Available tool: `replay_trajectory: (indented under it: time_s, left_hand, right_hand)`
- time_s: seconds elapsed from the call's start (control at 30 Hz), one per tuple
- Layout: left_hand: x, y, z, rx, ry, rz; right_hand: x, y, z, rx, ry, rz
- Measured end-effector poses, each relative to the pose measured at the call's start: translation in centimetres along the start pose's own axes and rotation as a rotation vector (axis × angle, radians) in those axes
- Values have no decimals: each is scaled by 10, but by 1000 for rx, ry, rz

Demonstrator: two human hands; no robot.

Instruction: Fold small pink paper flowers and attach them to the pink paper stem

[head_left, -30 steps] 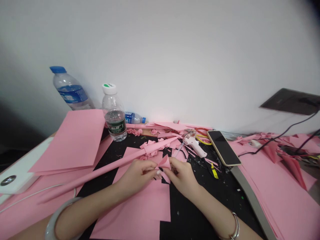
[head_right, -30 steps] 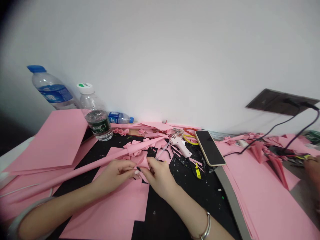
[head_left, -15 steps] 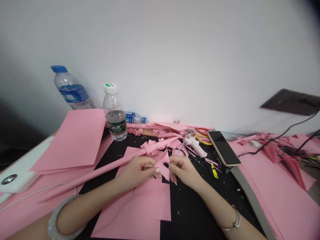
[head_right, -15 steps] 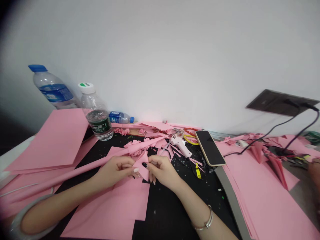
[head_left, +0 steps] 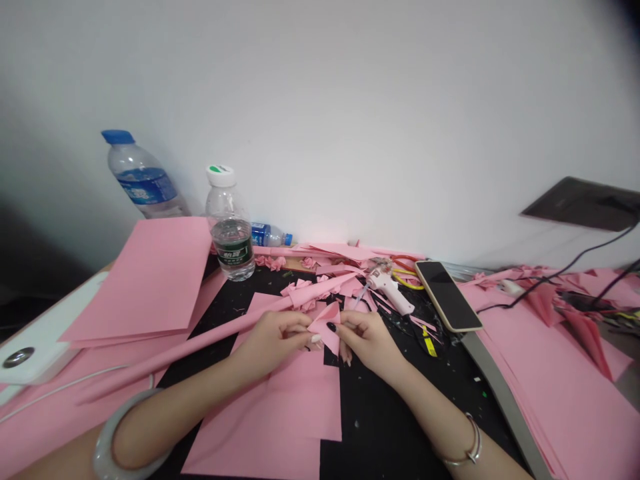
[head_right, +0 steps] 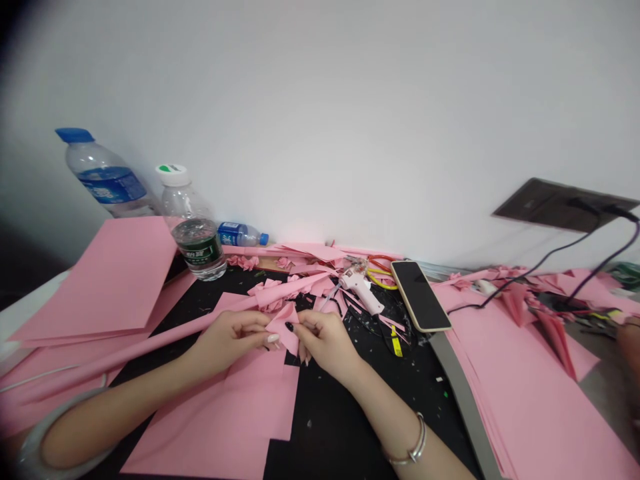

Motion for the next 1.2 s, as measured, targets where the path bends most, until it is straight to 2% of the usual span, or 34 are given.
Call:
replay_trajectory:
  time_s: [0.27,0.63,1.07,1.2]
  left_hand:
    - [1,3,-1,-89,37,172]
    - [1,-1,1,-84,42,163]
    - [0,0,1,-58,55,207]
    - [-2,-1,1,-12,0,127]
  right_hand:
    - [2,-10,-6,211,42,-203]
    - [2,-23,-10,349,58,-300]
    - [0,-26,-11,392,64,-325]
    - [1,-19,-8,298,69,-234]
Point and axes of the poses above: each hand's wrist, its own z-axis towards the middle knuckle, its own x-axis out of the back of the hand, y = z × x, the point moved 6 cm from there along z, towards the middle knuckle, and after that the axes turned 13 degrees about y, right-handed, at the moved point
